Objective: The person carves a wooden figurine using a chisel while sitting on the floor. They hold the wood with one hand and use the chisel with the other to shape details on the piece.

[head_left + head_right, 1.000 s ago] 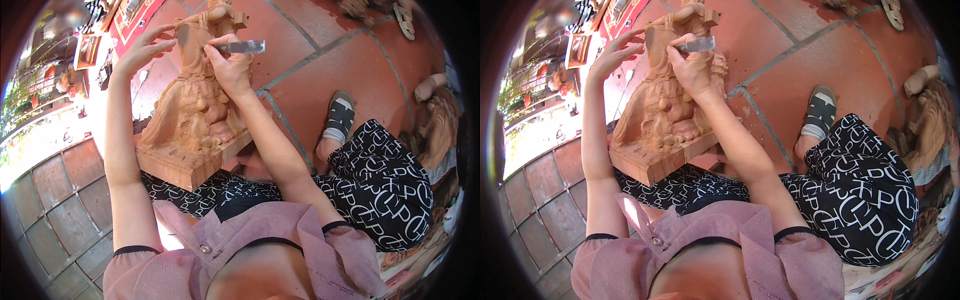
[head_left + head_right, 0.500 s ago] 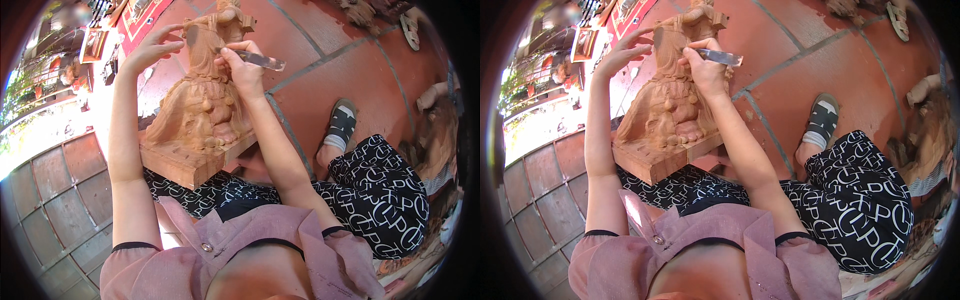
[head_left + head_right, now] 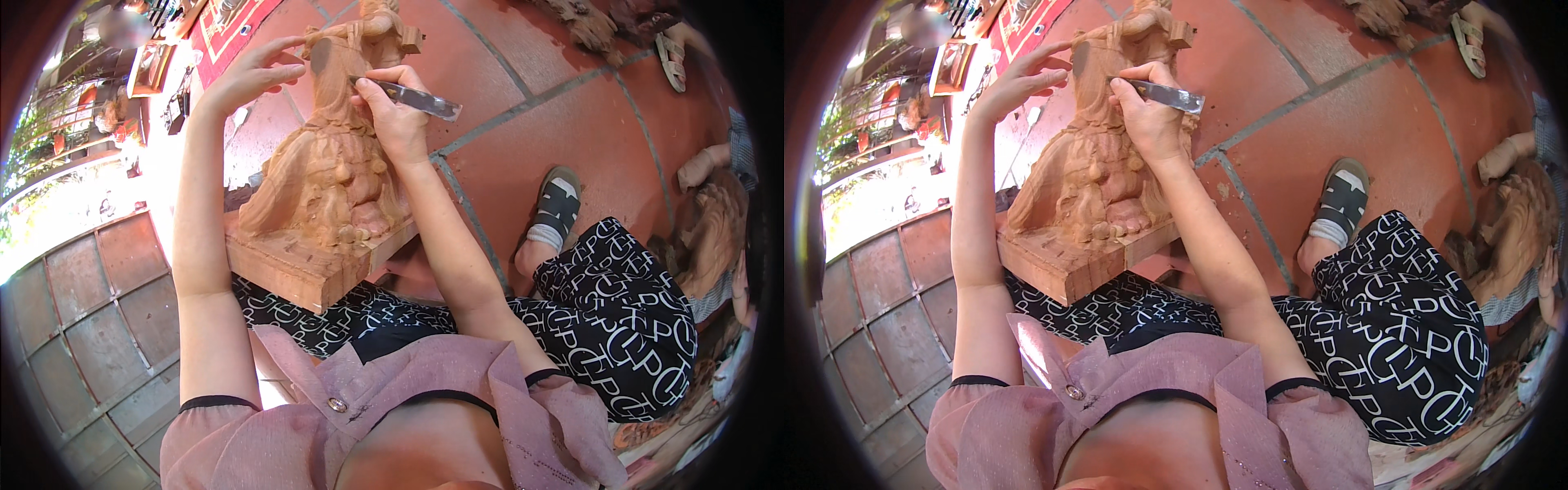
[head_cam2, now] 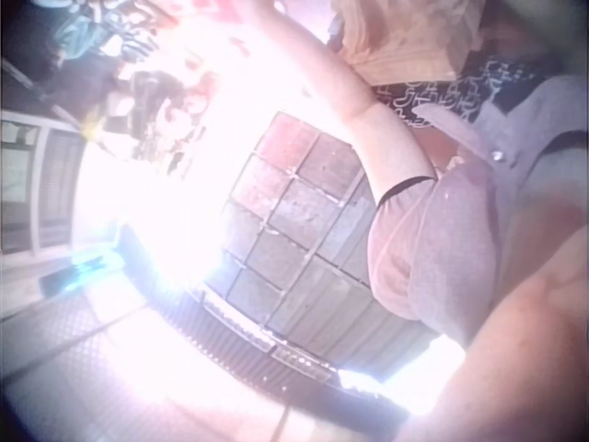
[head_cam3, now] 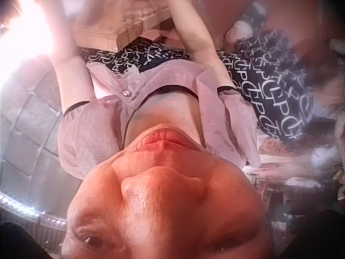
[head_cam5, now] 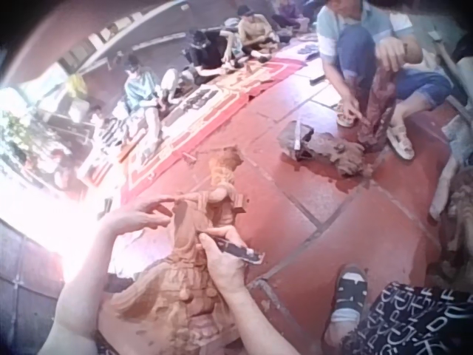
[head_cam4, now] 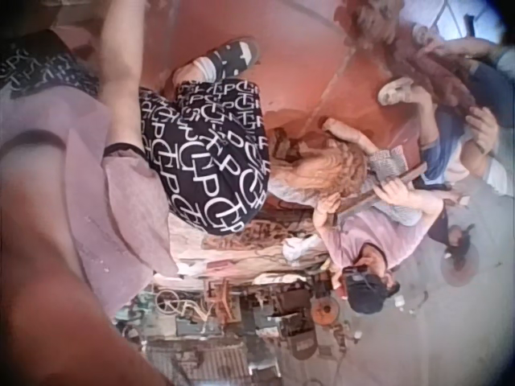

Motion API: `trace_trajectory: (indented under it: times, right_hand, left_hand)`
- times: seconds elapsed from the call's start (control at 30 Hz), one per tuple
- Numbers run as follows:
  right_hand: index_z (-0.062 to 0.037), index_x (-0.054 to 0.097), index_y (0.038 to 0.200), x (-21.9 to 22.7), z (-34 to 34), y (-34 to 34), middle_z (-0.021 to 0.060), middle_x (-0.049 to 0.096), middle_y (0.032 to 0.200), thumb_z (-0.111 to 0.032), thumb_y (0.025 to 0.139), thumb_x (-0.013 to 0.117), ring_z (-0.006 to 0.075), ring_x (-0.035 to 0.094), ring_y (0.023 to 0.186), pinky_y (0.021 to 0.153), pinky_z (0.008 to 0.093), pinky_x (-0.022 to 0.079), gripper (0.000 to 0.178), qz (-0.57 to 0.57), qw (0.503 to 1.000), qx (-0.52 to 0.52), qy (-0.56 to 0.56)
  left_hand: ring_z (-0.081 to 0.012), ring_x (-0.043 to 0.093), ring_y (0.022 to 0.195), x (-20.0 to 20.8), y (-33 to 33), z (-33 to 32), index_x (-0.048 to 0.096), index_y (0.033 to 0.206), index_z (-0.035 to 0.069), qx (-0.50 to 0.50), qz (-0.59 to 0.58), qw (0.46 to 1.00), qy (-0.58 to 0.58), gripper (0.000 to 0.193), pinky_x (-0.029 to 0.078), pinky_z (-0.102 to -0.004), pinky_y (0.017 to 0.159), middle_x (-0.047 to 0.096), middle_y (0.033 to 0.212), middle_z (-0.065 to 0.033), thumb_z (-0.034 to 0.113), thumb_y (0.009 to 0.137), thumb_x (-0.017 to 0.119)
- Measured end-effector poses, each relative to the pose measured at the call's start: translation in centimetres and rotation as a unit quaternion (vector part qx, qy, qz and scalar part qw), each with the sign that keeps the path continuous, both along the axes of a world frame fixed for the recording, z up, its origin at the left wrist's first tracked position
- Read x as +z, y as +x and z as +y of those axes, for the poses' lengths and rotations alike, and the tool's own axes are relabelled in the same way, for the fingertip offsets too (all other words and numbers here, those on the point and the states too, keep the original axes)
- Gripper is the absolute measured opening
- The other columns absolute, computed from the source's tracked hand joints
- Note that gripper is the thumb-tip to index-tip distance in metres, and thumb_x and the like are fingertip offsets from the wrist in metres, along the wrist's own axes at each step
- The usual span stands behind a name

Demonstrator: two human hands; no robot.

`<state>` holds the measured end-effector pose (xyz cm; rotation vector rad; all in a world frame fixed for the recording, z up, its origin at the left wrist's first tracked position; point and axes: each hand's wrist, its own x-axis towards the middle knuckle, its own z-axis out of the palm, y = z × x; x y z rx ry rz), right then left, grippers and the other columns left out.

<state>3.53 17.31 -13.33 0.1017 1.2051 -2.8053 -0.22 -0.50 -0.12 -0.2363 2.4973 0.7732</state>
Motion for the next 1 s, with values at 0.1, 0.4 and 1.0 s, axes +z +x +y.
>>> trace_trajectory:
  times: [0.1,0.4,1.0]
  right_hand:
    - [-0.0002,0.053,0.080,0.2,0.2,0.0,0.0072,0.060,0.072,-0.001,0.079,0.061,0.0108,0.061,0.057,0.053,0.0231,0.048,0.007,0.045,0.996,-0.005,0.081]
    - [-0.0023,0.054,0.076,0.3,0.0,0.5,0.0051,0.058,0.062,-0.002,0.076,0.062,0.0097,0.056,0.052,0.049,0.0249,0.045,0.008,0.062,0.989,-0.021,0.134]
    - [0.0005,0.059,0.093,4.3,4.6,-3.8,0.0150,0.060,0.084,-0.002,0.075,0.053,0.0266,0.062,0.073,0.069,0.0337,0.050,0.019,0.245,0.909,-0.187,0.280]
  left_hand:
    - [-0.0123,0.057,0.095,0.0,0.0,0.0,0.040,0.134,0.015,0.003,0.004,1.000,0.001,0.057,0.046,-0.0276,0.080,0.056,0.114,-0.0062,0.036,0.085,0.060]
    - [-0.0116,0.057,0.095,-0.4,-0.2,-0.3,0.042,0.132,0.016,0.010,0.002,1.000,-0.001,0.056,0.045,-0.0276,0.081,0.056,0.114,-0.0054,0.038,0.084,0.060]
    - [-0.0088,0.055,0.080,5.0,3.5,13.1,0.052,0.125,0.010,-0.213,0.278,0.934,0.072,0.044,0.046,-0.0225,0.072,0.054,0.108,-0.0029,0.015,0.082,0.063]
